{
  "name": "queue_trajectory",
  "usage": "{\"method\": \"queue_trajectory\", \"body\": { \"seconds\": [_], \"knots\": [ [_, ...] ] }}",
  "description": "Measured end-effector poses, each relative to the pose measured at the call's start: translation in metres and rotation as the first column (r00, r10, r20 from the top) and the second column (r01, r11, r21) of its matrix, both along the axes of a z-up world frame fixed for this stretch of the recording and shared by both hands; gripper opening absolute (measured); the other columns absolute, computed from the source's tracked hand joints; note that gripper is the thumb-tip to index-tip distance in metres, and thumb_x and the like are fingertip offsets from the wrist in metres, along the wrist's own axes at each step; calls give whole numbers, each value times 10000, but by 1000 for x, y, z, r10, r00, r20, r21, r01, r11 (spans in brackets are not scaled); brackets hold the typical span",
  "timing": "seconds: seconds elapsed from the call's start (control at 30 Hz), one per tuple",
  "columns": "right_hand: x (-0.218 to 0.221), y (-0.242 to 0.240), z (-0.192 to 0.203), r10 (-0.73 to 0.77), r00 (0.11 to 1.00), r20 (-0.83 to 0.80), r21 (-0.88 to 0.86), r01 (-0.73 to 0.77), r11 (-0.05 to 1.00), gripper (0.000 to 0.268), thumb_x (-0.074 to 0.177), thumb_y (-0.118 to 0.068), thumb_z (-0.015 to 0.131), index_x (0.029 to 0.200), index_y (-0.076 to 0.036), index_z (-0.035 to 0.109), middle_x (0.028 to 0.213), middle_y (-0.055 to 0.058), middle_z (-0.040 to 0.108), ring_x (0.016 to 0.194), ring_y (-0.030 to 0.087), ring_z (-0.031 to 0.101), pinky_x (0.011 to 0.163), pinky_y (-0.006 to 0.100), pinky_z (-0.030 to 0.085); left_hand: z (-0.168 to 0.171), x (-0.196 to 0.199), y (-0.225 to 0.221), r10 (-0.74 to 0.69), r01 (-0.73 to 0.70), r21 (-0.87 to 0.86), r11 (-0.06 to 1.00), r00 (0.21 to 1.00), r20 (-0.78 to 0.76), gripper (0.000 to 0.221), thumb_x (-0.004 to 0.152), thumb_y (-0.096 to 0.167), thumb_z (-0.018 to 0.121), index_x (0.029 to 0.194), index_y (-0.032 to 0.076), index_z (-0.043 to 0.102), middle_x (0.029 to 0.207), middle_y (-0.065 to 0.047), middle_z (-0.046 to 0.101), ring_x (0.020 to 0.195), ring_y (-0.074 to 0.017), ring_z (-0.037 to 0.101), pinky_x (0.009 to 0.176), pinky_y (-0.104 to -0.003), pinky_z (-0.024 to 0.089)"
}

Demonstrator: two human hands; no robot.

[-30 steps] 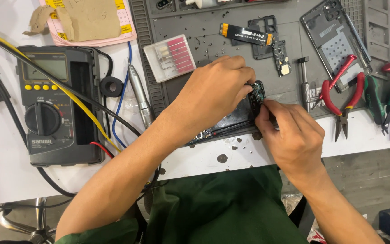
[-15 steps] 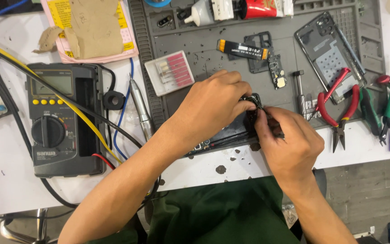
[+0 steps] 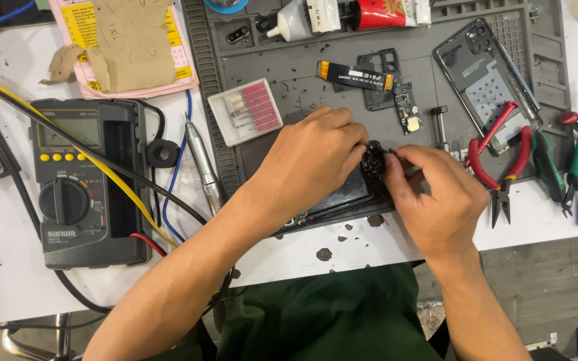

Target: Disassembling a smartphone by removing internal screws and prying out circuit board components.

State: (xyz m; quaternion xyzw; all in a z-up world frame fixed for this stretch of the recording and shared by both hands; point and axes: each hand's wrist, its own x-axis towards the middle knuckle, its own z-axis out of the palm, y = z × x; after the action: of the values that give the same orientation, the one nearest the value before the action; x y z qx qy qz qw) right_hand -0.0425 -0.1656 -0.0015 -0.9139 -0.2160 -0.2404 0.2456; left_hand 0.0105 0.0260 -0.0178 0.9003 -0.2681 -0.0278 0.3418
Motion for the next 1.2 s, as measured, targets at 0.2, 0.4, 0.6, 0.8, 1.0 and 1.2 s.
{"method": "queue_trajectory", "body": {
  "seconds": [0.2, 0.4, 0.6, 0.8, 1.0, 1.2],
  "knots": [
    [11, -7, 0, -41, 988, -146, 65, 51, 997, 123, 1042, -23, 796, 1068, 90, 755, 1001, 180, 771, 872, 276, 735, 749, 344, 566, 2, -1, 1, 1, -1, -18, 1000, 1000, 27, 174, 999, 147, 592, 860, 72, 664, 820, -51, 584, 835, -276, 581, 499, -444, 505],
    [22, -5, 5, -20, 955, -295, 181, 76, 981, 150, 1064, -46, 759, 1131, 86, 734, 961, 167, 753, 809, 225, 730, 725, 294, 597, 3, 1, 2, 2, -3, -76, 997, 1000, -5, 148, 975, 132, 591, 969, 62, 721, 872, -55, 637, 868, -280, 604, 576, -444, 525],
    [28, -5, 6, -42, 909, -414, 251, 159, 955, 150, 1076, -95, 745, 1148, 36, 737, 873, 118, 737, 694, 178, 724, 650, 238, 554, 3, 0, 1, 22, -22, -91, 996, 1000, -5, 142, 963, 113, 594, 959, 64, 727, 870, -49, 646, 866, -267, 606, 560, -436, 525],
    [36, -9, 11, 65, 928, -366, 227, 22, 974, 127, 1073, -65, 730, 1120, 52, 740, 903, 139, 747, 709, 190, 719, 651, 263, 558, 9, 3, 2, 36, -46, -119, 992, 996, -84, 160, 954, 117, 586, 952, 52, 731, 828, -54, 647, 829, -267, 610, 589, -430, 505],
    [36, -14, 5, 108, 962, -250, 152, -71, 986, 127, 1062, -74, 729, 1098, 48, 741, 972, 142, 757, 799, 227, 716, 743, 314, 562, 1, 4, 2, 34, -39, -132, 990, 999, -36, 266, 980, 157, 621, 1187, 27, 725, 983, -85, 660, 903, -307, 666, 698, -450, 571],
    [30, -13, 9, 220, 951, -216, 183, -181, 966, 121, 950, 115, 785, 1047, 76, 723, 1036, 202, 747, 963, 297, 740, 930, 354, 601, -2, 4, 2, -5, -1, -126, 992, 999, -48, 233, 977, 101, 587, 1142, 114, 751, 886, -48, 574, 905, -272, 595, 628, -453, 544]
  ]
}}
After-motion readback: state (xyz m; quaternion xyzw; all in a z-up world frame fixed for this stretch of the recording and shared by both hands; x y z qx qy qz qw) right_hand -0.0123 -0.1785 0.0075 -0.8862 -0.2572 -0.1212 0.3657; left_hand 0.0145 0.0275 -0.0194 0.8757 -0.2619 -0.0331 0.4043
